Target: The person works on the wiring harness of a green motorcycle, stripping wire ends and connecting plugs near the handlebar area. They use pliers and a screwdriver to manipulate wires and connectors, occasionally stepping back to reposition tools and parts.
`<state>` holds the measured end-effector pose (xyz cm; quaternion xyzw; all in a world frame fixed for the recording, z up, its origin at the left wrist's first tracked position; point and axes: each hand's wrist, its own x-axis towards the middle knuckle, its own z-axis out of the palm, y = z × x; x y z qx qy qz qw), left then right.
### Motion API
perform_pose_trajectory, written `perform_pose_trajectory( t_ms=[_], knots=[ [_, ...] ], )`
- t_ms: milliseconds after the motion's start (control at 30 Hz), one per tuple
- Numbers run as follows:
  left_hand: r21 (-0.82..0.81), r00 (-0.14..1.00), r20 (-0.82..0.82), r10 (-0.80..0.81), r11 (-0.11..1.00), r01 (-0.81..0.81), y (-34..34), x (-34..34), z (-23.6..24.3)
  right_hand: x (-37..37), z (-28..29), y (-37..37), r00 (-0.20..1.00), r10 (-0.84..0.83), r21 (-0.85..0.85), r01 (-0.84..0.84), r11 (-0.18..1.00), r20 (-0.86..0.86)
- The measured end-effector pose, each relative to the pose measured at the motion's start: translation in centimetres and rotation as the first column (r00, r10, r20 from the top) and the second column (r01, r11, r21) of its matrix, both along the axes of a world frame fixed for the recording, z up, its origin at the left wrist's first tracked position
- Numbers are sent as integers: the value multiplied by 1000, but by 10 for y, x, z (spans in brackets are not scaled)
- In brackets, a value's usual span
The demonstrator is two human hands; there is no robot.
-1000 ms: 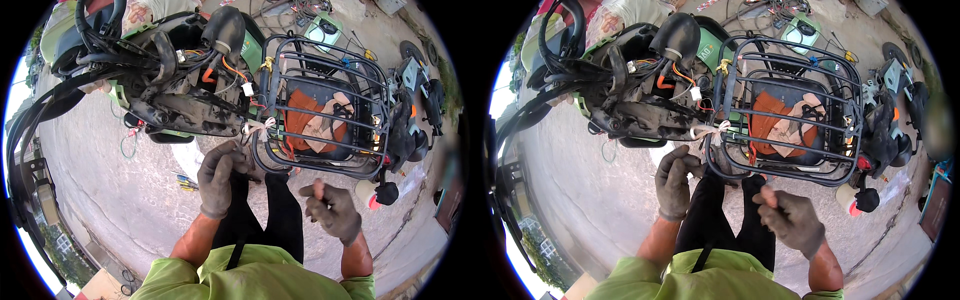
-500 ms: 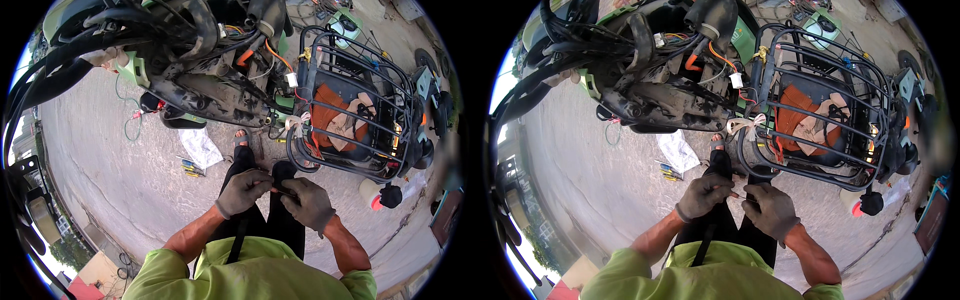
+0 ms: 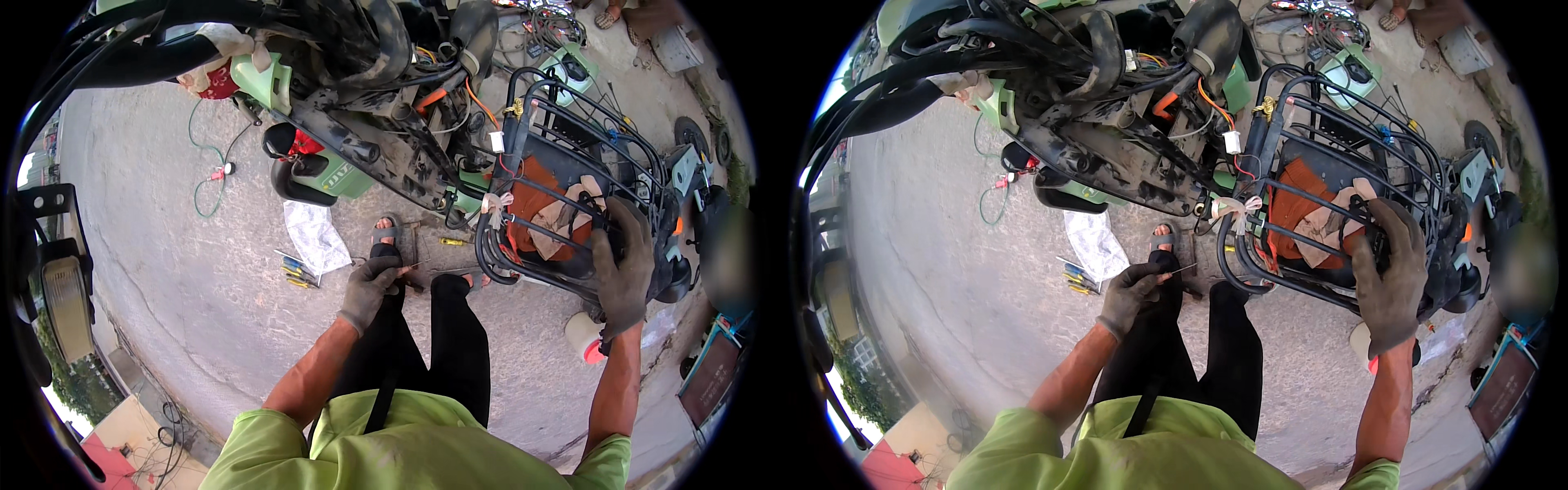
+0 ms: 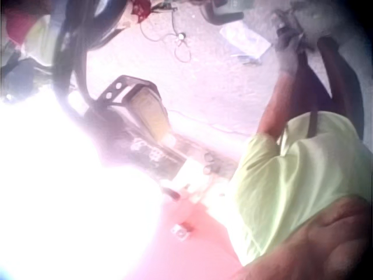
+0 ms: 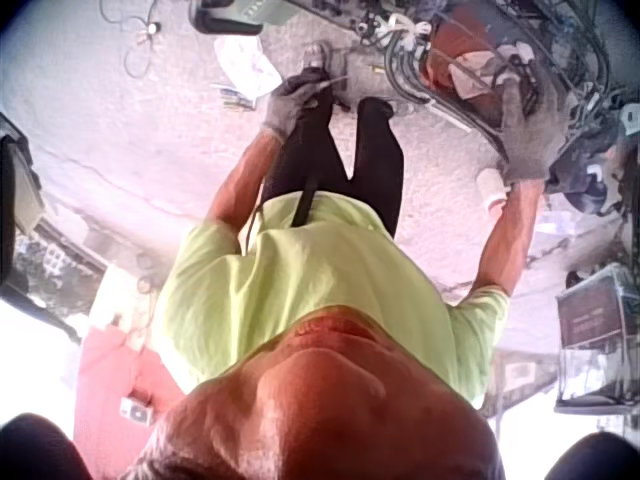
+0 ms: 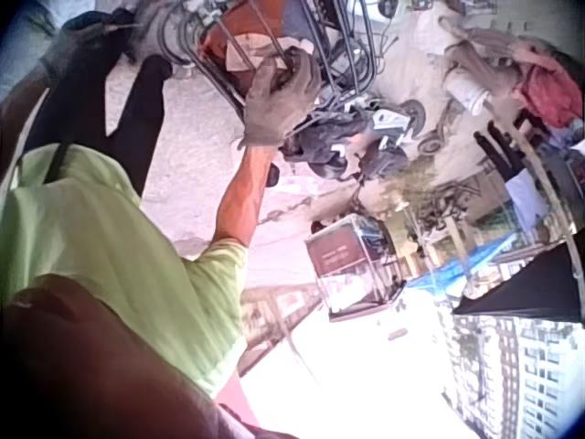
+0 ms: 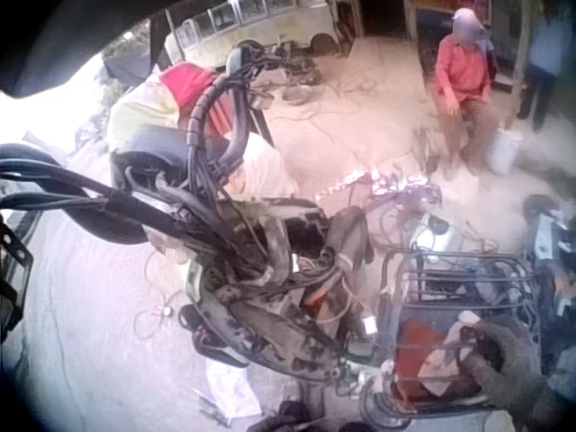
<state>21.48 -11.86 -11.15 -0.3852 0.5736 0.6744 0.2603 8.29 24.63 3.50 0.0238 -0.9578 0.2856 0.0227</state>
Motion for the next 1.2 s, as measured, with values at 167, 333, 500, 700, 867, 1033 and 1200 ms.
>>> perform_pose_trajectory(
  t_ms=[167, 333, 500, 700, 867, 1033, 1200],
  knots=[
    [-15, 991, -78, 106, 994, -108, -14, 28, 16, -10, -25, 11, 990, 140, 221, -143, 965, 30],
    [-2, 932, -161, 323, 945, -328, -15, 74, 26, -8, -27, 11, 988, 150, 231, -151, 961, 21],
    [78, 913, -109, 393, 919, -386, 9, 71, 49, -4, -31, 11, 989, 148, 263, -137, 955, -23],
    [85, 967, -68, 247, 967, -241, 12, 87, 38, -2, -32, 13, 996, 79, 267, -85, 960, 34],
    [133, 978, -81, 194, 974, -182, 18, 133, -14, 0, -38, 11, 995, 102, 322, -93, 942, -12],
    [143, 973, -19, 229, 964, -224, 21, 175, -37, 2, -39, 12, 997, 63, 344, -71, 936, 34],
    [191, 944, 19, 331, 925, -328, 16, 208, -74, 2, -50, 15, 1000, 6, 446, -12, 895, 16]
  ],
)
